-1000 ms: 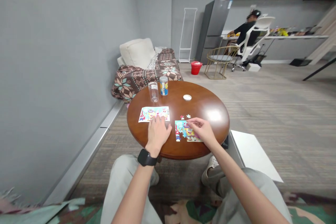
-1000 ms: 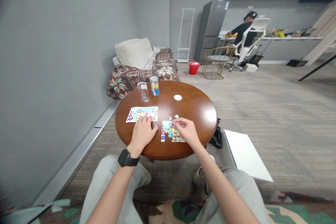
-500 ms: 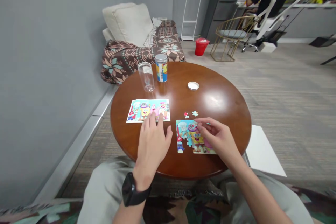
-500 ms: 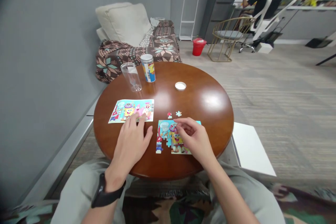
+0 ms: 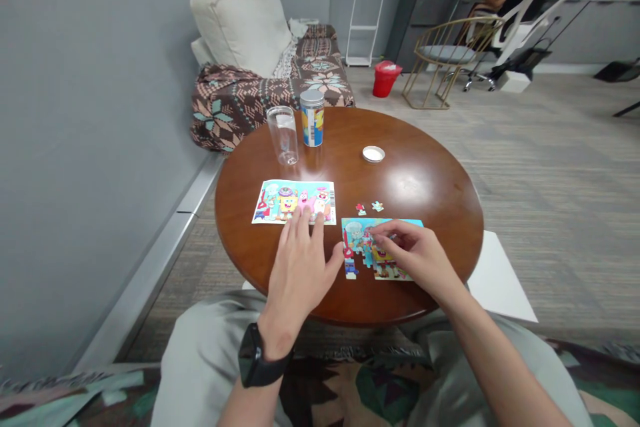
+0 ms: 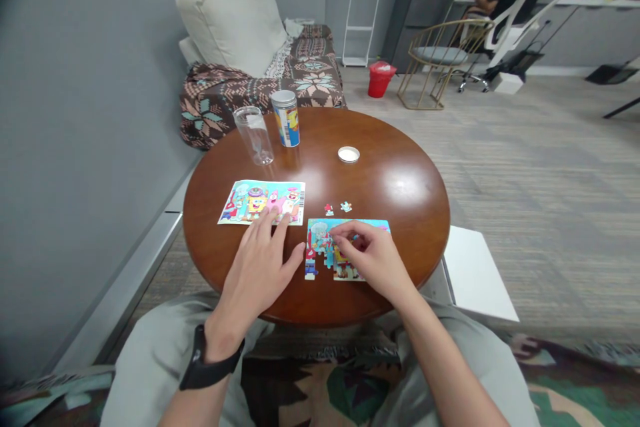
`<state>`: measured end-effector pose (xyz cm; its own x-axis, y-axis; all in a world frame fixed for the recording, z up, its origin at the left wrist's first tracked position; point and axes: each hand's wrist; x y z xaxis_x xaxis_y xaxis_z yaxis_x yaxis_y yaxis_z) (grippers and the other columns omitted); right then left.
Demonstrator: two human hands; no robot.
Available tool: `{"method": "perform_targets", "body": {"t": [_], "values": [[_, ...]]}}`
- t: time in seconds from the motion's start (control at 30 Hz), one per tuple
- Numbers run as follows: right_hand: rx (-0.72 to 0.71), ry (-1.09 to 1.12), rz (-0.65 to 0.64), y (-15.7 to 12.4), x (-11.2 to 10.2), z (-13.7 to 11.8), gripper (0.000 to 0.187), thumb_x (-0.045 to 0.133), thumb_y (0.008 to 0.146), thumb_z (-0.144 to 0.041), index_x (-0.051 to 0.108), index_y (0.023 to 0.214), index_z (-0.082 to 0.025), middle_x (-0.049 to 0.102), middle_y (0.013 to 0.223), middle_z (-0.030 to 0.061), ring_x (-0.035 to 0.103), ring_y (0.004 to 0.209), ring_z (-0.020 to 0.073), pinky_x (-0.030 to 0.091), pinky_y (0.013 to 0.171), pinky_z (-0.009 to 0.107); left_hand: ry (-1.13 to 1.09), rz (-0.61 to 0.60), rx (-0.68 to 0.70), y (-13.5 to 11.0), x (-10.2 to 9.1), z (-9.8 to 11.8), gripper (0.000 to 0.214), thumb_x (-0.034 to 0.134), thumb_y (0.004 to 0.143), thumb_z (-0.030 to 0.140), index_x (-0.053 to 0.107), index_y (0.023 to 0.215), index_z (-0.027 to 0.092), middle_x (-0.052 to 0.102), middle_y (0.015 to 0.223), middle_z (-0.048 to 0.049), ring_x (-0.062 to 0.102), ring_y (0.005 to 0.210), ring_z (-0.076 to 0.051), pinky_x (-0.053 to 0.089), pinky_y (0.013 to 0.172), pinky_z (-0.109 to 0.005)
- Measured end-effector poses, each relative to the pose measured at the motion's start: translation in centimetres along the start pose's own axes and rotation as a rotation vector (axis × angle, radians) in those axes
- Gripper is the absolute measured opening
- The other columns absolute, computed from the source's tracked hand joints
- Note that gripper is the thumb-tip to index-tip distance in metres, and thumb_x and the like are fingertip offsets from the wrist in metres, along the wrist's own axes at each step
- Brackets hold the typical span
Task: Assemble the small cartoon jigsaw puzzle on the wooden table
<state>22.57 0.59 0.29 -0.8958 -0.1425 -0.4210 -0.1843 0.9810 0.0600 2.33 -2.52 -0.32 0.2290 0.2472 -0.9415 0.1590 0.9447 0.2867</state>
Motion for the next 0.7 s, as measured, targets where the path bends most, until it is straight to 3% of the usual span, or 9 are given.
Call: {"method": "perform_targets", "body": {"t": [0.3, 0.7], "values": [[-0.145, -0.152, -0.112, -0.11, -0.17, -0.64, 0.015, 0.061, 0.083, -0.029, 0.073, 0.082, -0.02, 0.072, 0.075, 0.0025, 0.059, 0.064, 0.0154, 0.046, 0.06, 0.027, -0.06, -0.028, 0.017, -0.03, -0.28, 0.02, 0.064, 0.053, 0.089, 0.048, 0.045, 0.141, 0.012, 0.045, 0.149, -0.0182, 0.035, 0.144, -0.034, 0.032, 0.117, -0.052], [-0.276, -0.252, -0.162, -0.21, 0.37, -0.7, 0.013, 0.06, 0.084, -0.017, 0.071, 0.08, -0.021, 0.073, 0.081, 0.0025, 0.065, 0.08, 0.0187, 0.049, 0.076, 0.031, -0.062, -0.092, 0.041, -0.11, -0.54, -0.39, 0.061, 0.051, 0.09, 0.039, 0.042, 0.144, 0.012, 0.045, 0.151, -0.0156, 0.034, 0.145, -0.032, 0.029, 0.118, -0.05]]}}
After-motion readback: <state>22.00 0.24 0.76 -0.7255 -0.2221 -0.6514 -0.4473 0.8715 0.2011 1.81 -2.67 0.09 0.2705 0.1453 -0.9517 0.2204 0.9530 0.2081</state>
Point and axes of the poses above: each hand's wrist, its own y-axis towards the middle knuckle, its own x-axis out of the palm, z = x × y
